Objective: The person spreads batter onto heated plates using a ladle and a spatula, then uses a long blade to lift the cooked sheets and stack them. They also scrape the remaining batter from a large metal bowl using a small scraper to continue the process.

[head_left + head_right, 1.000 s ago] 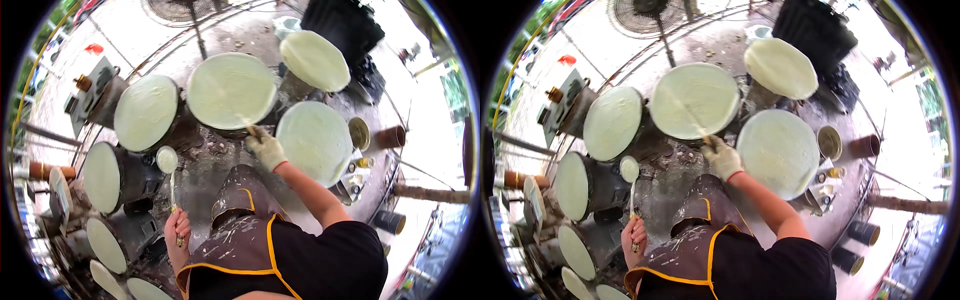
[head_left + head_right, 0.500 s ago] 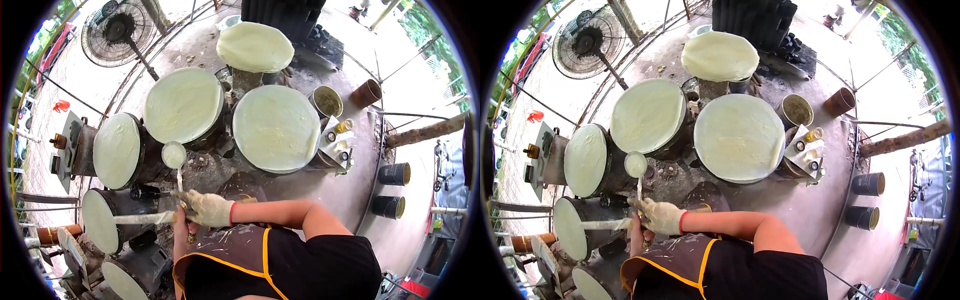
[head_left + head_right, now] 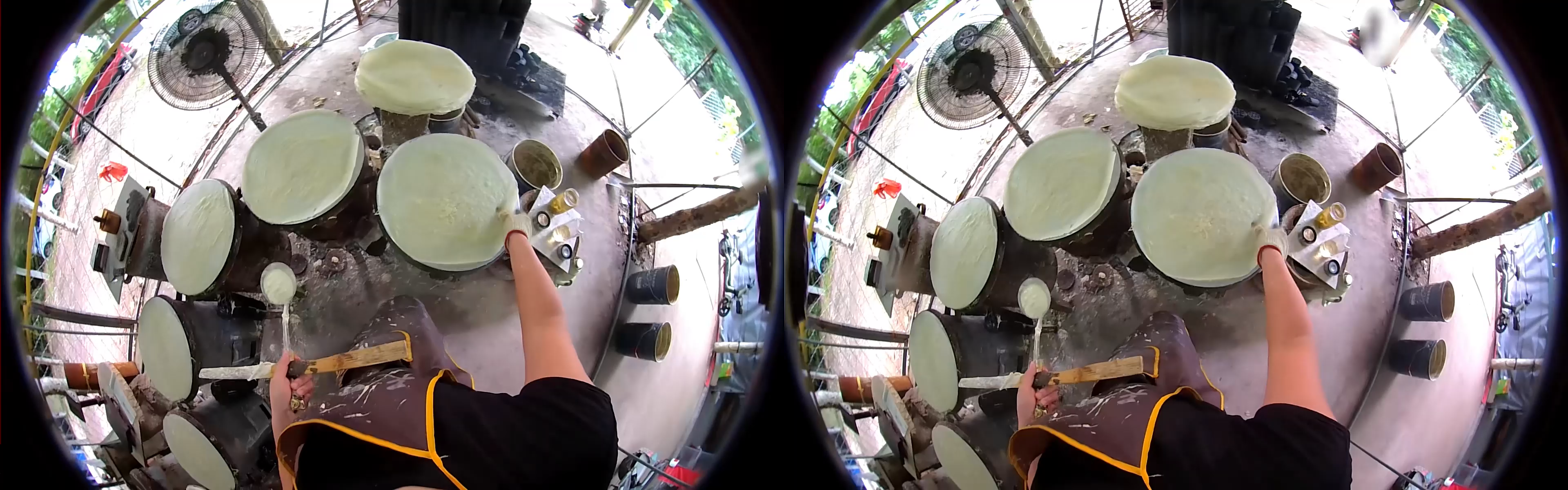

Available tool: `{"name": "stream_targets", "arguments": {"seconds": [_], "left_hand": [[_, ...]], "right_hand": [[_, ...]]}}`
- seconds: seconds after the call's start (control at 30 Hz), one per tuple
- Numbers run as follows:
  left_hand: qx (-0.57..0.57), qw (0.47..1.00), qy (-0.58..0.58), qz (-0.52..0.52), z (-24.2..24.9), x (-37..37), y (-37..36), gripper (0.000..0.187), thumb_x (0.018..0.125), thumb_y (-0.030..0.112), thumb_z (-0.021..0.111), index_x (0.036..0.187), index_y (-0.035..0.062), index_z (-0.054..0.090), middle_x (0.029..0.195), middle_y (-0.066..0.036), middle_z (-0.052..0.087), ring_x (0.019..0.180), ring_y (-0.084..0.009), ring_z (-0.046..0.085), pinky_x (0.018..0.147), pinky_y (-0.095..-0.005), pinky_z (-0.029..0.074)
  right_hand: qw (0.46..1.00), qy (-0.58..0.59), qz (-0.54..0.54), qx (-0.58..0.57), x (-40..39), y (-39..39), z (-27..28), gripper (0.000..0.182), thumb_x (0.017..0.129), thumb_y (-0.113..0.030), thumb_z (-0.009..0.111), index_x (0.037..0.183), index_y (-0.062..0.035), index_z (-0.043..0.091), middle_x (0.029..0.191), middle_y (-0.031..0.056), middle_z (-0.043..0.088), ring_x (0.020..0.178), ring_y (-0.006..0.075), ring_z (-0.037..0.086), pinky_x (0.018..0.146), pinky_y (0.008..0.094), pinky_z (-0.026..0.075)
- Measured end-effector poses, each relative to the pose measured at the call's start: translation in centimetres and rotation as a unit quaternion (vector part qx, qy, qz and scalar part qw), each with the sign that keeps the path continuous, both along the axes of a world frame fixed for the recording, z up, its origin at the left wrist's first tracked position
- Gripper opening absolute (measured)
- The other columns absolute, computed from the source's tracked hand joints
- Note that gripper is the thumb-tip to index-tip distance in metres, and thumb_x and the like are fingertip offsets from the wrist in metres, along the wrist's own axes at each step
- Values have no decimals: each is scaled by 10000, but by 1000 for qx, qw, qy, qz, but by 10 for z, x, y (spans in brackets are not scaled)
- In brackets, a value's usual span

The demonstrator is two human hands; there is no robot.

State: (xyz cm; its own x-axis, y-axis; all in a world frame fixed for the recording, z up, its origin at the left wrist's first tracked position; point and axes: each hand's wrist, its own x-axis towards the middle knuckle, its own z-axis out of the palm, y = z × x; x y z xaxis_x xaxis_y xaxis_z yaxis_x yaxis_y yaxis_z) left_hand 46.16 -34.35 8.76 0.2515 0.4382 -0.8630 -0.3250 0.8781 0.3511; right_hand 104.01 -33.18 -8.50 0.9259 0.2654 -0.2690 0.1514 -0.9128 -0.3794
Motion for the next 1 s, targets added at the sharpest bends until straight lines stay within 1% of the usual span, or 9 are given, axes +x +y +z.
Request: {"name": "stream_targets", "arguments": {"seconds": [0.13,0.2,0.37,0.57,0.7,0.77,0.87,0.9,1.0], "left_hand": [[21,999,26,20,11,2,-14,226,903,404,496,833,190,522,458,51,323,351,-75,297,322,-220,248],[51,996,0,68,-7,-11,-21,205,901,335,525,829,143,522,502,42,365,355,-65,293,320,-212,257],[60,991,-41,114,-14,-5,-28,204,912,279,509,808,103,516,520,30,373,353,-61,293,316,-211,253],[38,984,-31,174,-3,6,-27,204,914,255,504,803,85,509,539,16,395,354,-60,303,310,-209,252],[63,972,-23,224,-11,16,-19,184,908,228,515,805,75,512,546,9,413,365,-57,317,305,-202,258],[50,969,-11,241,-8,26,-6,177,906,217,518,806,70,514,545,5,417,367,-56,321,304,-197,261],[62,960,-8,273,-6,46,16,186,907,233,519,814,73,511,557,14,408,364,-51,323,299,-188,279],[55,956,13,287,-1,56,26,199,911,249,516,823,70,510,536,26,386,359,-44,313,297,-180,280],[55,945,-8,324,-6,65,44,180,904,230,527,813,75,529,569,19,430,364,-50,323,293,-190,286]], "right_hand": [[996,-4,-25,83,-31,5,41,506,691,-351,622,1039,17,622,986,244,621,977,331,597,859,396,453],[977,-150,104,109,-7,13,21,445,709,-394,613,929,-13,672,910,254,633,886,373,607,780,394,465],[891,33,80,447,-73,48,147,257,771,-239,660,904,-20,685,748,34,646,612,100,554,552,263,446],[868,45,316,379,-27,93,245,200,767,-89,581,928,-6,666,790,45,643,628,113,575,575,243,469],[860,308,235,332,45,178,262,213,725,-59,578,915,4,651,834,69,645,732,154,596,704,268,485],[871,263,275,310,103,234,253,211,729,-69,595,920,0,651,821,58,640,734,158,594,699,266,484],[897,-14,369,241,161,304,287,245,730,-162,634,920,-10,661,807,85,658,729,190,614,683,276,480],[891,-145,381,201,155,317,313,289,723,-219,650,923,-11,665,813,124,673,743,203,635,682,296,486],[816,-240,432,300,89,309,371,233,759,-223,627,917,-55,662,842,127,670,755,198,641,693,310,483]]}}
